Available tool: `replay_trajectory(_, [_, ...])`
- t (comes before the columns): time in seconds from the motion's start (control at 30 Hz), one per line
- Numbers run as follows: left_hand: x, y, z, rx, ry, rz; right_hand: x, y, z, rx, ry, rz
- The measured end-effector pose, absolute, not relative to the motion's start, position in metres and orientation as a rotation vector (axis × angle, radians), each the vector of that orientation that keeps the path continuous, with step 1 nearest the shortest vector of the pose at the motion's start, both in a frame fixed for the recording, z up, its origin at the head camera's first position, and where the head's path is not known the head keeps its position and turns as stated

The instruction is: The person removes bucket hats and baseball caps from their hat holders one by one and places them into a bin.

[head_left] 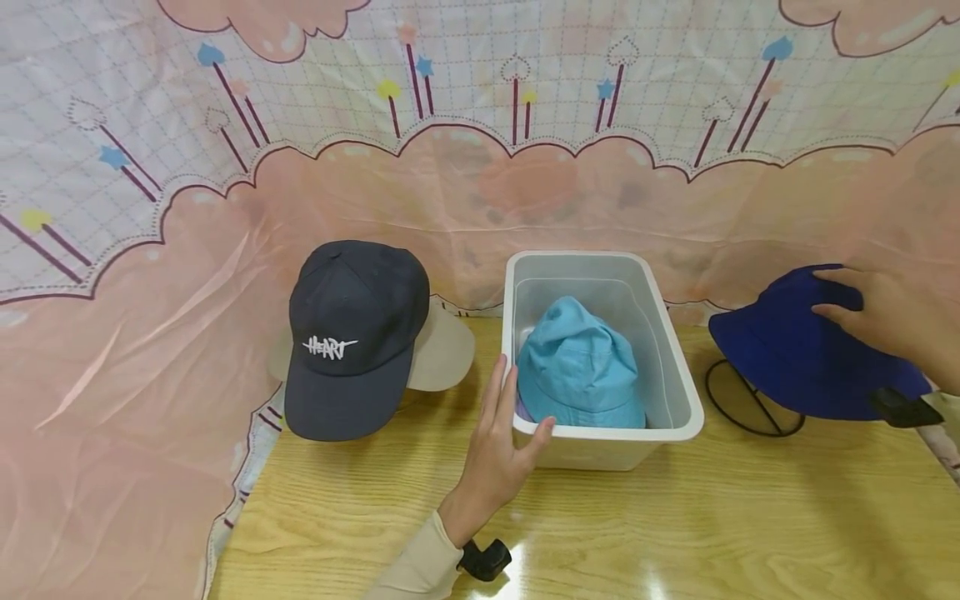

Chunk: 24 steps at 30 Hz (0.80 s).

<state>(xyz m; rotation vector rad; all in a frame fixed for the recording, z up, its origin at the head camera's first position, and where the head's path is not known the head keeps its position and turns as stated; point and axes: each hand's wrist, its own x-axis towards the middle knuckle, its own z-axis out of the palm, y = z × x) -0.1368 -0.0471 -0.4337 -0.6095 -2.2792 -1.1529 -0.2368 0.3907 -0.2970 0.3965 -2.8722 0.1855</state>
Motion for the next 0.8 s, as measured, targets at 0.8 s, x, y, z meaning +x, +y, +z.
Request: replay_trajectory(0.8, [-0.1377, -0.0489, -0.4347, -0.629, -2.249, -1.157, -0.2419, 0.3878, -0.2904, 0.202, -2.783, 0.435])
